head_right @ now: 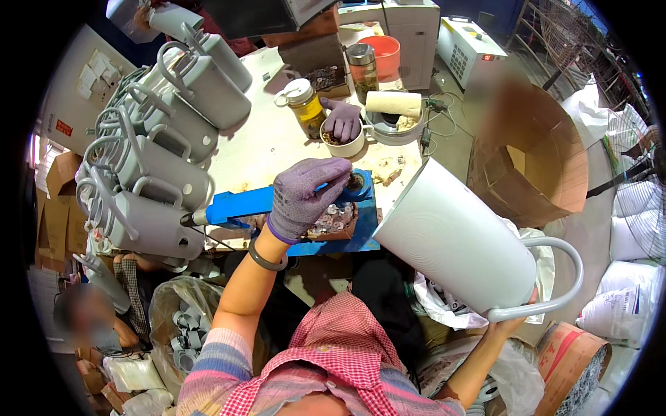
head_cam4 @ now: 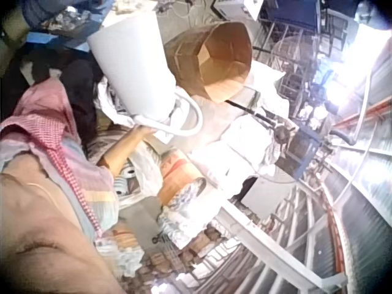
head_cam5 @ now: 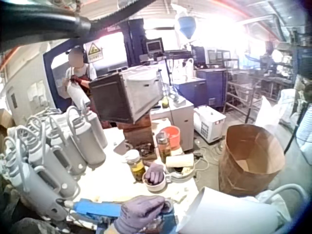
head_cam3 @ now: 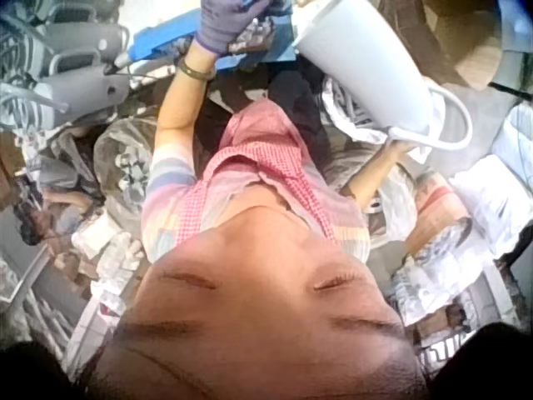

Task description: The person assembles white electric kettles by attaching grey handles to the kettle bodies using a blue heat-sealing tool. The person picks up a kettle body, places it on the tool, inserts a handle, and presses the mechanism to secure the connection. Completed kettles are placed on a nearby table.

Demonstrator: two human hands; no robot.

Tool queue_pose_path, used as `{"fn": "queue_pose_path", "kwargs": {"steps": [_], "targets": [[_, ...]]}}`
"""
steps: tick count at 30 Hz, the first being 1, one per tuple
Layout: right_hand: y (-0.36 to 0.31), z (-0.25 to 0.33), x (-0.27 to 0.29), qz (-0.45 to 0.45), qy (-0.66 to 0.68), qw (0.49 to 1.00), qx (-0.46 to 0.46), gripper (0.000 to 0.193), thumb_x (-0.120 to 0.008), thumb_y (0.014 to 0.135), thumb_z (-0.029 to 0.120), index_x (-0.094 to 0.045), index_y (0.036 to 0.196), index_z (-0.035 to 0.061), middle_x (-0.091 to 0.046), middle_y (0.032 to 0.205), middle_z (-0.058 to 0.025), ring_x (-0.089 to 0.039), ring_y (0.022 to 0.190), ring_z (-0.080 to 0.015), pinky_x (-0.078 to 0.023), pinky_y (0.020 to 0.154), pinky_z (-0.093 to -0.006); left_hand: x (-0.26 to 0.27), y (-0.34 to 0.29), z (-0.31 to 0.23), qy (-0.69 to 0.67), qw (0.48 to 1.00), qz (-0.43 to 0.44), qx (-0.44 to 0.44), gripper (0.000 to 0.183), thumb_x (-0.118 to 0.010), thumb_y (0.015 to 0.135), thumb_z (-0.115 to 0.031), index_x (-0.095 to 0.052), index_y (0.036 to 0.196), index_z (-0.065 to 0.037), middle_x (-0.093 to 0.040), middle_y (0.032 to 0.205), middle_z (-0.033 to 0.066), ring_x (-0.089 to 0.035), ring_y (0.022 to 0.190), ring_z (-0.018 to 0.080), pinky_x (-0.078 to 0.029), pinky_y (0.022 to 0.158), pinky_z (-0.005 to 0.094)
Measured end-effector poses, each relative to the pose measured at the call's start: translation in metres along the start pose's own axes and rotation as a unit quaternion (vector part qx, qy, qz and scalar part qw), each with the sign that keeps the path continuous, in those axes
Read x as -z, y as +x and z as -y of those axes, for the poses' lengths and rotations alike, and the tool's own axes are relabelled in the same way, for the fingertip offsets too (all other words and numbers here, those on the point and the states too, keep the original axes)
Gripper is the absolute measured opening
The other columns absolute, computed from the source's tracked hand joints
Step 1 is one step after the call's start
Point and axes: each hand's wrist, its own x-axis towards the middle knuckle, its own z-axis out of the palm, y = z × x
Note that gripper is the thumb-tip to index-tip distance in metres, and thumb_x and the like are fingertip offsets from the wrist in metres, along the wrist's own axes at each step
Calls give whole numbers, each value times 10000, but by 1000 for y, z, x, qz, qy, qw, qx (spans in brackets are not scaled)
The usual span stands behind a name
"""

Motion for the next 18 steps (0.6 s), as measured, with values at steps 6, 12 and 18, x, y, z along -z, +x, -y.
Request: {"fn": "queue_pose_path", "kwargs": {"steps": [6, 12, 18], "targets": [[5, 10, -3, 33, -28, 999, 3, 449, -467, 1035, 368, -518, 1339, 42, -597, 1293, -131, -610, 1154, -258, -513, 981, -415, 1, 2, -7, -29, 1000, 3, -3, 229, -746, 817, -85, -737, 1040, -35, -735, 992, 145, -713, 890, 278, -570, 793, 337], [19, 38, -55, 49, -38, 998, -7, 438, -450, 1029, 394, -557, 1275, 48, -643, 1199, -106, -642, 1062, -236, -538, 916, -387, -8, -3, -2, -175, 968, -1, 181, 259, -767, 815, -135, -723, 1049, -32, -724, 966, 99, -696, 864, 220, -554, 786, 311], [43, 66, -106, 205, -45, 977, 30, 465, -460, 1011, 399, -540, 1307, 49, -624, 1216, -106, -639, 1050, -234, -527, 920, -364, 8, -8, -12, -216, 953, 12, 214, 635, -743, 854, -162, -488, 1425, -53, -653, 1154, 108, -631, 1007, 175, -524, 866, 302]]}}
